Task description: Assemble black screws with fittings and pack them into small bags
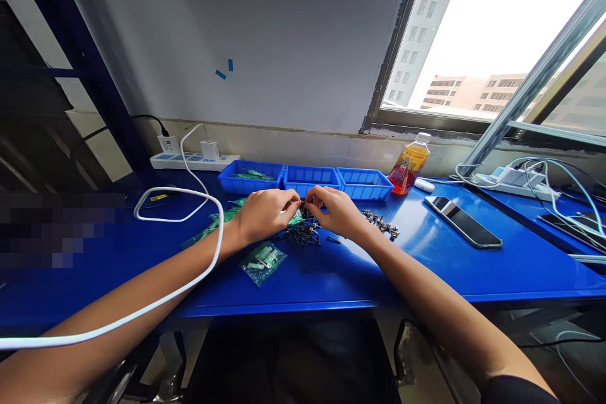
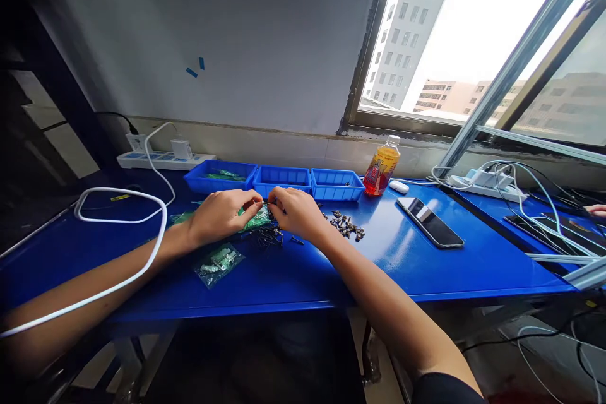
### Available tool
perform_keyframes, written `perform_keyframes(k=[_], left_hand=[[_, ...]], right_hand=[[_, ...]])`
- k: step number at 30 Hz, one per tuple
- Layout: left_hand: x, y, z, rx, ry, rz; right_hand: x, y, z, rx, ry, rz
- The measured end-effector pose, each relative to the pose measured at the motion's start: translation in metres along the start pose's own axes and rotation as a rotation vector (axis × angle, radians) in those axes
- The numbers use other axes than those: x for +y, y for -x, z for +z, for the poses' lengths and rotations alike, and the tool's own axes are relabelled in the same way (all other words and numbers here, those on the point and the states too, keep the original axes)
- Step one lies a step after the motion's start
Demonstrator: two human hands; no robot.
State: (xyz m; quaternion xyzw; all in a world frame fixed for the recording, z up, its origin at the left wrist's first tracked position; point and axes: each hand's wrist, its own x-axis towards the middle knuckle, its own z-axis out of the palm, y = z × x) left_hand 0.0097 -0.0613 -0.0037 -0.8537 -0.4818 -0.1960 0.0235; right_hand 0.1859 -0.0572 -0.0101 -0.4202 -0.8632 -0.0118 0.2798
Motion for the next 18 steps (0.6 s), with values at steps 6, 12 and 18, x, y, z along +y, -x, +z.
perform_keyframes(k=[6, 12, 18], left_hand=[[0.001, 0.0008, -0.001, 0.021, 0.057, 0.008], [0.0, 0.0009, -0.0017, 0.058, 0.09, 0.008], [0.0, -0.0003, -0.0013, 0.054, 0.075, -0.014]], right_hand=[[0.0011, -0.0019, 0.0017, -0.016, 0.031, 0.02], [0.0009, -0.0018, 0.0021, -0.031, 0.051, 0.038], [0.0006, -0.0019, 0.0031, -0.006, 0.055, 0.026]])
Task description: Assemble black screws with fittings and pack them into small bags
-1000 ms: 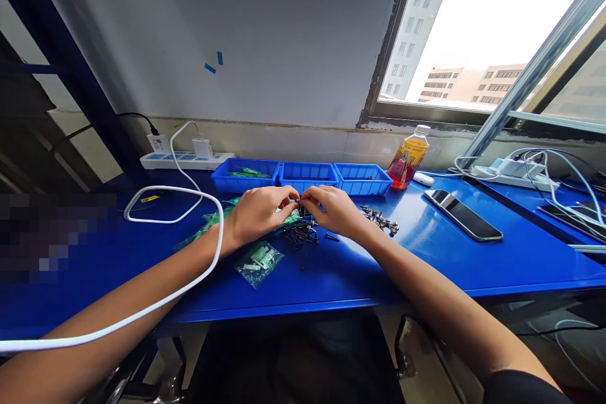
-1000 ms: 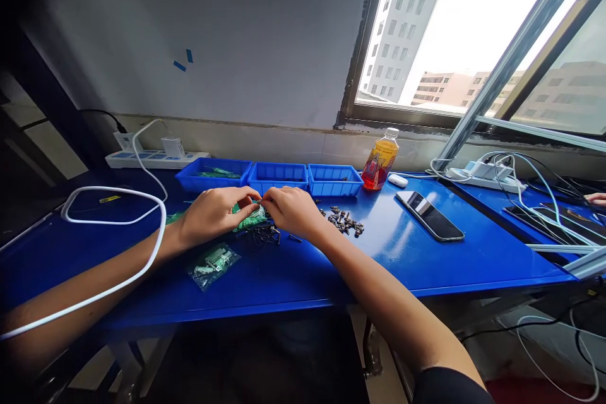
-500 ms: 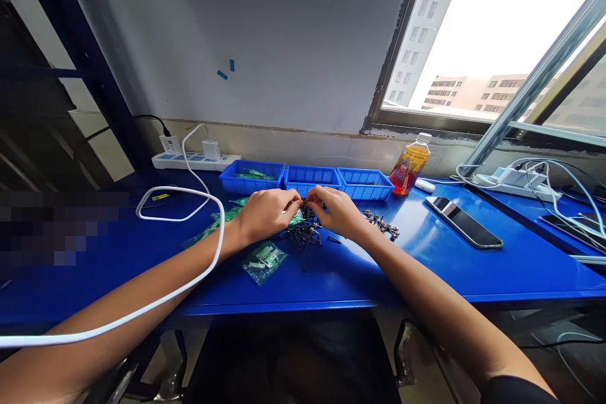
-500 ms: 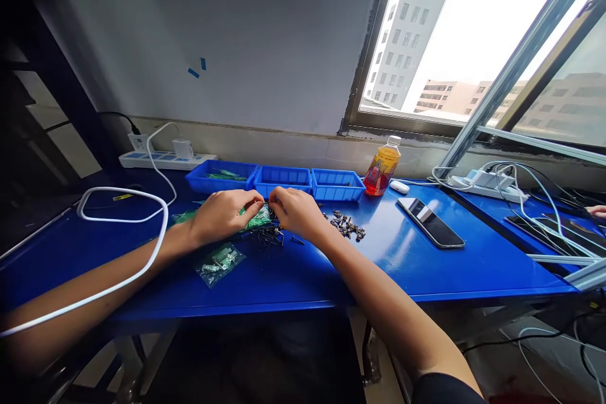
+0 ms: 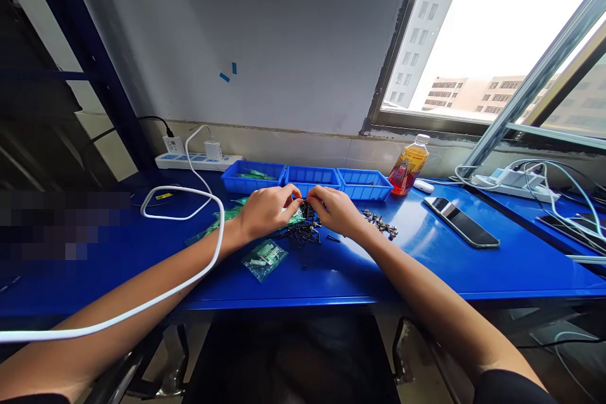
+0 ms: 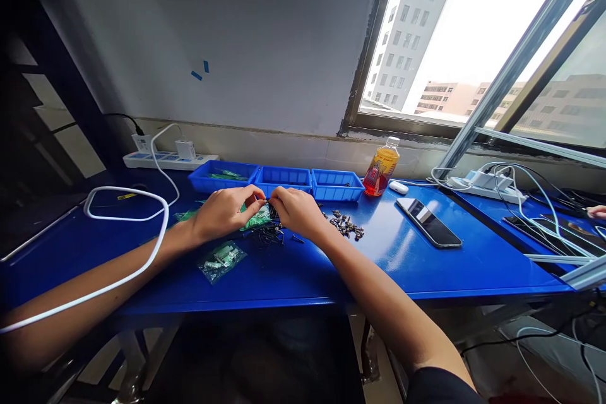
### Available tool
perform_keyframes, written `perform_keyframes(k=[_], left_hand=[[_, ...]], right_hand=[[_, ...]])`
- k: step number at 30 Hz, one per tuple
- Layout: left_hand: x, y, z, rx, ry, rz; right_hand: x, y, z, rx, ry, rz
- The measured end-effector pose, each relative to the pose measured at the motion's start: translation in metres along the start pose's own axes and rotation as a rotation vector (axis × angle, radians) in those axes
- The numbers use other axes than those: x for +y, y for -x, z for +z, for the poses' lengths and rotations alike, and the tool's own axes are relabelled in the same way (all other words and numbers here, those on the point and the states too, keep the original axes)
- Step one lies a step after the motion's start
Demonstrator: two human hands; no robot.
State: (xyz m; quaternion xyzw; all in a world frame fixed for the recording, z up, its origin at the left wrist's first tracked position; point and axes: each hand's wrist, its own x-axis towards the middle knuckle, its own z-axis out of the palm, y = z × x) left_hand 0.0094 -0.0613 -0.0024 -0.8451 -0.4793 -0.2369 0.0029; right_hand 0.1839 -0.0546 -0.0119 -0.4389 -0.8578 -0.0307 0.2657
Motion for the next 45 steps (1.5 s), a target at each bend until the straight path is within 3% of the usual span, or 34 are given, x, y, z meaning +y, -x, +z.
perform_keyframes(k=[5, 12, 16, 19, 23, 27, 32, 36, 45], left_hand=[[0.002, 0.002, -0.002, -0.077, 0.017, 0.083], [0.004, 0.006, 0.015, -0.072, -0.028, 0.392], [0.004, 0.007, 0.025, -0.105, -0.063, 0.466], [0.006, 0.007, 0.026, -0.14, -0.098, 0.462], [0.01, 0.007, 0.02, -0.18, -0.134, 0.398], [0.013, 0.007, 0.015, -0.194, -0.168, 0.324], [0.013, 0.005, 0.016, -0.224, -0.16, 0.294], [0.011, 0.004, 0.019, -0.208, -0.126, 0.288], [0.004, 0.003, 0.014, -0.181, -0.086, 0.203]], right_hand=[[0.023, -0.004, -0.011, 0.143, -0.003, 0.136], [0.079, 0.006, -0.044, 0.463, 0.13, 0.646], [0.093, 0.013, -0.048, 0.376, 0.301, 0.868], [0.093, 0.013, -0.047, 0.305, 0.375, 0.916], [0.082, 0.008, -0.045, 0.303, 0.34, 0.837], [0.058, 0.001, -0.035, 0.299, 0.213, 0.569], [0.023, -0.002, -0.015, 0.093, 0.049, 0.258], [0.009, -0.001, -0.008, -0.038, -0.037, 0.167], [0.008, 0.004, -0.018, -0.3, -0.052, -0.025]])
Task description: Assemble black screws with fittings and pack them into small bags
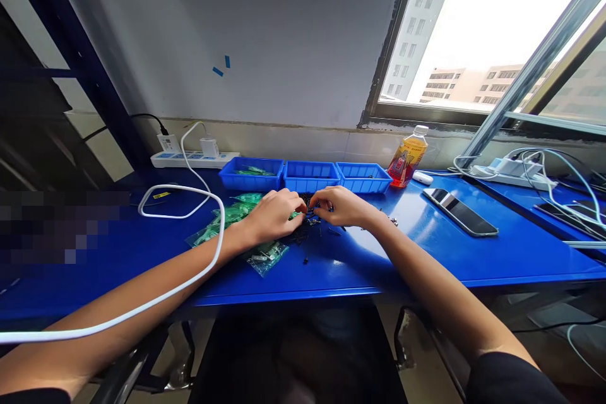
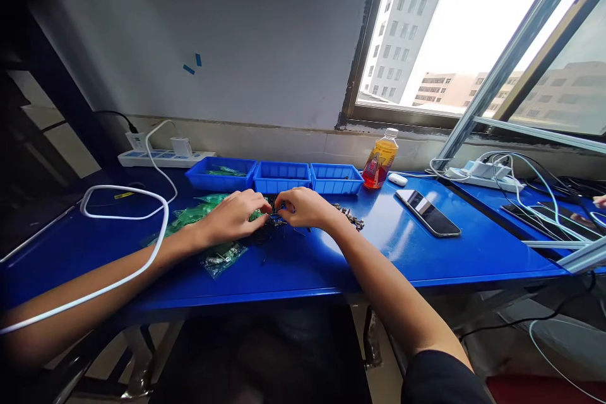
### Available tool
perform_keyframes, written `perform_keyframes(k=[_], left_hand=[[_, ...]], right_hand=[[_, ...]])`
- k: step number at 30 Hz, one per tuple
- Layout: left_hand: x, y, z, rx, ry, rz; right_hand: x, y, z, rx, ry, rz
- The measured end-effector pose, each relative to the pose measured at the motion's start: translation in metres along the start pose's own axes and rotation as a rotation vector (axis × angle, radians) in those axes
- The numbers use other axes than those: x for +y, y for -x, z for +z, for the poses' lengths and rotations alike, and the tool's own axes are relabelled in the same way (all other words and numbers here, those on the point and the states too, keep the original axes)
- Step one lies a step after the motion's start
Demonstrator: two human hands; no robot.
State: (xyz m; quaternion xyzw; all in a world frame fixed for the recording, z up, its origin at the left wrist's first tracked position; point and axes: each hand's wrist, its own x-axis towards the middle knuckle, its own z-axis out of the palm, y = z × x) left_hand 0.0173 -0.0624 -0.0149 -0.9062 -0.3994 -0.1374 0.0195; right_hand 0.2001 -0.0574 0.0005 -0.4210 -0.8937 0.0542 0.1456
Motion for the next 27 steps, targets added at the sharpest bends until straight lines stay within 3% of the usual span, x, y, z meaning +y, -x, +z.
perform_keyframes(k=[6, 19, 27], left_hand=[[0.008, -0.001, 0.002, -0.079, -0.025, 0.036], [0.008, -0.002, 0.006, 0.003, -0.027, -0.028], [0.003, -0.002, 0.005, -0.036, -0.036, -0.059]], right_hand=[[0.0, -0.001, 0.005, -0.127, 0.041, -0.029], [0.003, -0.002, 0.006, -0.146, 0.086, 0.078], [-0.003, -0.003, 0.006, -0.129, 0.108, 0.068]])
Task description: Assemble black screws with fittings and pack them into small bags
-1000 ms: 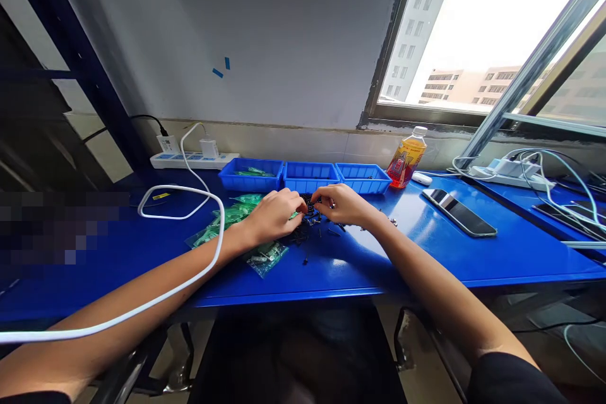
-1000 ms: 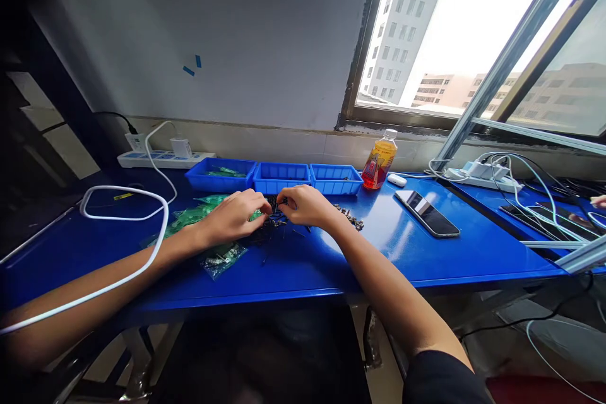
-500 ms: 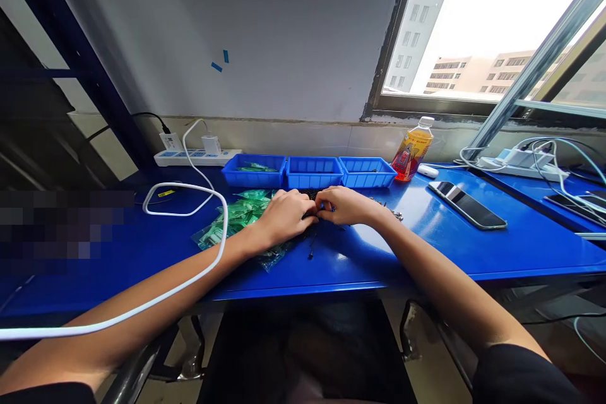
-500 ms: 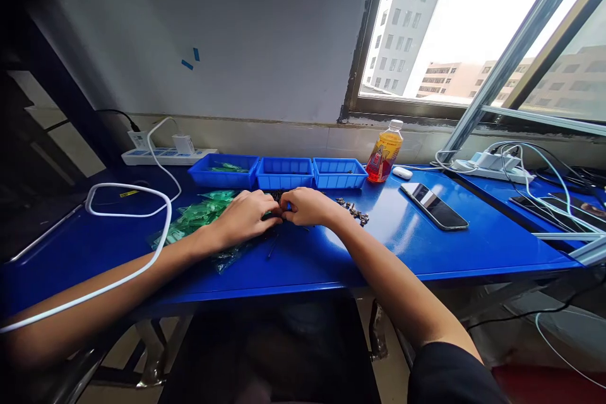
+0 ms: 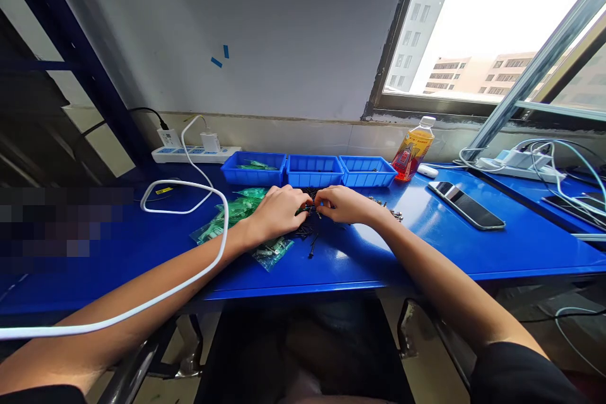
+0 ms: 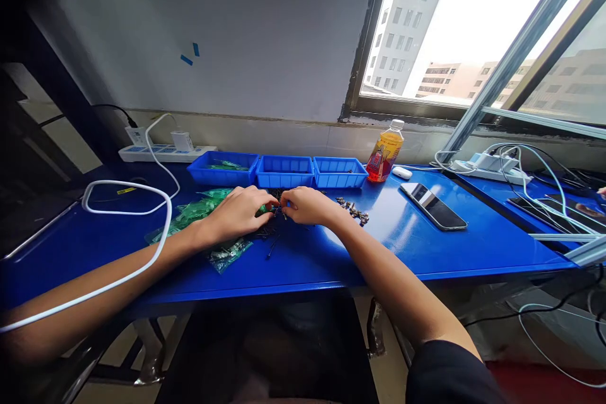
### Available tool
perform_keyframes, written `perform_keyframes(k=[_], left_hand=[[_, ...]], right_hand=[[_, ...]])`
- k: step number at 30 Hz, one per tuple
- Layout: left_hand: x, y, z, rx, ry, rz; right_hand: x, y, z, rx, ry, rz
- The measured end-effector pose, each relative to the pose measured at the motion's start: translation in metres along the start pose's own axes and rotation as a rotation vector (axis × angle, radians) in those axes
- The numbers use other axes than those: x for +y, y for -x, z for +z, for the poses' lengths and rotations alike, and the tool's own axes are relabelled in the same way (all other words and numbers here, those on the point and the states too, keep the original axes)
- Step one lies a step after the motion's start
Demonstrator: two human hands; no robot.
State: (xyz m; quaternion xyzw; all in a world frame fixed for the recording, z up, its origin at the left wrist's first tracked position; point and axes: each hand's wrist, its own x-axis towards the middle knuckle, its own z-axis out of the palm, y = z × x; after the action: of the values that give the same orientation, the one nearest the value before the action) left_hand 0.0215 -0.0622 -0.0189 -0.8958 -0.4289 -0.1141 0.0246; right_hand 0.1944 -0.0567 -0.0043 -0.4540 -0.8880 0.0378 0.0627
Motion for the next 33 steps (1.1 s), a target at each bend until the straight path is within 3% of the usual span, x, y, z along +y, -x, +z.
perform_keyframes(k=[11, 16, 21, 33], left_hand=[[-0.0005, -0.0005, -0.0005, 0.018, 0.031, -0.006], [-0.0041, -0.0013, -0.0016, 0.124, 0.214, -0.062], [-0.0059, -0.0022, -0.0047, 0.283, 0.482, -0.125], [-0.0058, -0.002, -0.0078, 0.42, 0.649, -0.124]], right_hand=[[0.0011, -0.002, 0.0079, 0.072, -0.028, -0.059], [0.0006, -0.0016, 0.0073, 0.089, -0.072, -0.084], [-0.0024, -0.0018, 0.0061, 0.236, -0.139, -0.124], [-0.0002, -0.003, 0.0073, 0.504, -0.358, -0.208]])
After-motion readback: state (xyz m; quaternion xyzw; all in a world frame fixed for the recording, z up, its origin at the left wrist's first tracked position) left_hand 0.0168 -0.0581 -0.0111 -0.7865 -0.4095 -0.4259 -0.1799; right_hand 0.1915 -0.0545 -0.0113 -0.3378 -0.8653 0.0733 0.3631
